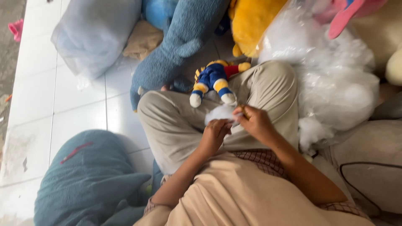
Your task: Stuffing a tiger plush toy with fiberfill using a wooden stick while sitting on the floor.
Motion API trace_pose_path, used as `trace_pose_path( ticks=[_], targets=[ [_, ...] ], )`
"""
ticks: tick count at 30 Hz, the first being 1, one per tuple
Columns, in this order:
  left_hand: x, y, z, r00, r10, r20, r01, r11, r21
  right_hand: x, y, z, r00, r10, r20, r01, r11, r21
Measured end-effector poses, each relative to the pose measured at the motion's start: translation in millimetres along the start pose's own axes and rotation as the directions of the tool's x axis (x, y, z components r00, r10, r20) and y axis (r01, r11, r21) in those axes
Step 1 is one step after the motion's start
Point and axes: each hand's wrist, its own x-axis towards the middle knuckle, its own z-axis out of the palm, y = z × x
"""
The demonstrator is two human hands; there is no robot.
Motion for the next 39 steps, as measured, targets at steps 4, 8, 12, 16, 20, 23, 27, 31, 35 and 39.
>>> trace_pose_path(
  ticks=[4,8,12,16,20,23,27,31,35,39],
  targets=[
    [0,7,2,0.994,0.029,-0.103,-0.023,0.998,0.057,-3,4,-1,0.990,0.111,0.083,-0.118,0.990,0.084],
    [7,4,-6,0.983,0.135,-0.128,-0.100,0.963,0.251,-2,-11,-4,0.960,0.221,0.172,-0.268,0.906,0.329],
    [36,-1,-33,0.998,0.020,-0.065,0.006,0.926,0.379,20,2,-21,0.974,0.207,0.088,-0.221,0.816,0.535],
    [90,-38,-58,0.982,-0.146,-0.118,0.185,0.862,0.473,61,7,-21,0.990,0.139,0.004,-0.121,0.843,0.524],
    [138,-87,-60,0.925,-0.364,-0.105,0.358,0.748,0.559,119,22,7,0.990,-0.092,-0.104,0.122,0.931,0.343],
    [165,-107,-50,0.921,-0.383,-0.069,0.351,0.741,0.573,167,45,37,0.969,-0.200,-0.143,0.221,0.964,0.150],
    [177,-156,-30,0.936,-0.348,-0.043,0.310,0.763,0.567,208,60,75,0.939,-0.314,-0.139,0.286,0.940,-0.187],
    [160,-225,-13,0.907,-0.416,-0.065,0.416,0.859,0.298,211,77,101,0.956,-0.285,-0.074,0.261,0.937,-0.231],
    [156,-207,-25,0.814,-0.580,-0.028,0.574,0.811,-0.118,205,108,114,0.957,-0.286,-0.053,0.257,0.916,-0.307],
    [158,-170,-28,0.798,-0.600,0.055,0.579,0.740,-0.341,196,124,110,0.921,-0.378,-0.093,0.302,0.845,-0.441]
  ],
)
